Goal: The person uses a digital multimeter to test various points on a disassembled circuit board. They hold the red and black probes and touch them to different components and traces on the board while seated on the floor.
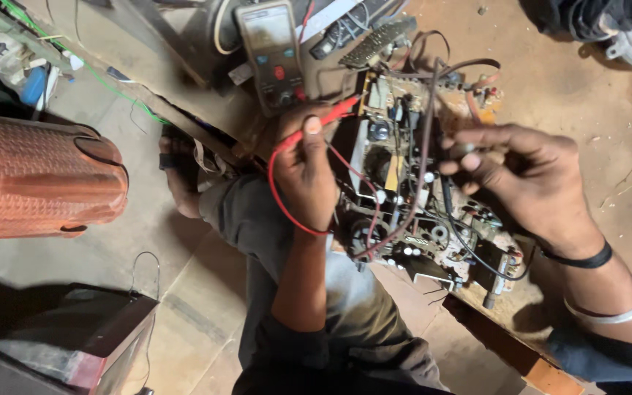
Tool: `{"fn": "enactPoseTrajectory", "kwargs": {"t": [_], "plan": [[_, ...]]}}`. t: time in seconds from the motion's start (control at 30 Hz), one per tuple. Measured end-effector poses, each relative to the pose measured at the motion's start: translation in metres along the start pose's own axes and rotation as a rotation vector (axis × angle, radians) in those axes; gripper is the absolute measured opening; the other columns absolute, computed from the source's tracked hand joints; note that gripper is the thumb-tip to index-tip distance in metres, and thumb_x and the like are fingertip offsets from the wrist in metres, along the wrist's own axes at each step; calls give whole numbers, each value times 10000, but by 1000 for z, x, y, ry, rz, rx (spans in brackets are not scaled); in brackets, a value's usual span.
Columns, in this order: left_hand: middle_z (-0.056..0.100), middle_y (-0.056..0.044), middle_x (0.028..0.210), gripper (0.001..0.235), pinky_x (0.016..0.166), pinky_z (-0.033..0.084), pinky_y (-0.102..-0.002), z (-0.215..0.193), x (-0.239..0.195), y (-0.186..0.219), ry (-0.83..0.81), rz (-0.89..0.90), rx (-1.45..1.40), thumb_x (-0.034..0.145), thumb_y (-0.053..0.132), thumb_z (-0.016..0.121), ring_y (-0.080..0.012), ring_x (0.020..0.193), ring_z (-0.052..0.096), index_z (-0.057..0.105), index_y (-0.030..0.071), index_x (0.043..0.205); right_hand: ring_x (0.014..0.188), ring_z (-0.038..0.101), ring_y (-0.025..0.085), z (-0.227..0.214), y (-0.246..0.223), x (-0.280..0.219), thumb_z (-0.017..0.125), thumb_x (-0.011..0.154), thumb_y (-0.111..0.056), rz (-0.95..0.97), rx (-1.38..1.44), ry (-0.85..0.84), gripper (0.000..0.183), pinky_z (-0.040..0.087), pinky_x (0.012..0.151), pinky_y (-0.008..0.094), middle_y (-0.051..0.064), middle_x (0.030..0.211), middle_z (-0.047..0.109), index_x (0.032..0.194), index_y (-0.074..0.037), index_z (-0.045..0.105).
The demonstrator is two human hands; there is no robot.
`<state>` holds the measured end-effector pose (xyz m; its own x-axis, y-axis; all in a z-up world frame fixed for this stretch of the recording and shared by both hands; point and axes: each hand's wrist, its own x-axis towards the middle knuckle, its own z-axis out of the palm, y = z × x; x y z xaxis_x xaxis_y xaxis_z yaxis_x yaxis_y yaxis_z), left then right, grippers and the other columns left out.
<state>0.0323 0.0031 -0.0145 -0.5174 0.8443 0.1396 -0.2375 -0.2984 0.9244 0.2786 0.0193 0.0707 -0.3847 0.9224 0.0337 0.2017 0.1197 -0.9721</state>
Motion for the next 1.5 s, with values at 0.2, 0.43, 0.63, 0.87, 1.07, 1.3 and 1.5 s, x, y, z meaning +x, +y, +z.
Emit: {"fn": "enactPoseTrajectory", "kwargs": {"t": [0.2,0.43,0.63,0.87,1.07,1.3,1.5], "plan": [[682,-93,1198,185,988,575,-305,-2,3,14,-82,147,90,1150,116,517,-166,1075,675,642,-17,1185,787,771,130,4,-25,48,783,861,-149,-96,-729,-244,286,574,693,260,78,985,770,1071,0,658],[675,-100,1198,147,970,546,-294,-3,12,29,-96,162,105,1133,61,518,-176,1037,668,636,-13,1184,945,754,214,20,-30,103,786,908,-74,-442,-772,-296,214,601,786,297,118,1081,759,1111,-44,726],[678,-115,1182,137,1000,552,-316,-7,14,31,-124,96,190,1113,40,524,-211,1078,682,638,-15,1165,809,714,94,15,-17,107,798,879,-32,-288,-554,-182,190,564,654,222,51,1028,744,1051,-65,726],[672,-145,1164,182,997,545,-325,3,19,25,-122,78,149,1152,110,509,-233,1079,675,631,-21,1184,594,531,34,-5,26,108,804,745,-41,-232,-524,-266,250,385,490,210,-26,830,682,981,-97,743],[698,-150,1106,208,972,566,-326,-1,19,16,-99,69,221,1155,181,564,-240,1054,702,646,-10,1160,633,584,42,-23,6,105,788,732,-91,-114,-531,-374,277,415,487,219,55,1006,721,1008,-113,777],[701,-139,1103,230,976,581,-339,-4,17,11,-105,63,185,1160,218,575,-238,1065,713,641,-1,1174,854,740,131,-3,12,119,809,815,-135,-297,-542,-339,204,581,655,229,78,1038,749,996,-74,735],[701,-134,1118,204,973,586,-334,-4,19,13,-120,68,175,1163,190,577,-242,1077,710,629,-5,1194,845,741,119,14,11,128,857,795,-170,-419,-568,-316,159,544,719,281,0,924,765,916,-130,761]]}}
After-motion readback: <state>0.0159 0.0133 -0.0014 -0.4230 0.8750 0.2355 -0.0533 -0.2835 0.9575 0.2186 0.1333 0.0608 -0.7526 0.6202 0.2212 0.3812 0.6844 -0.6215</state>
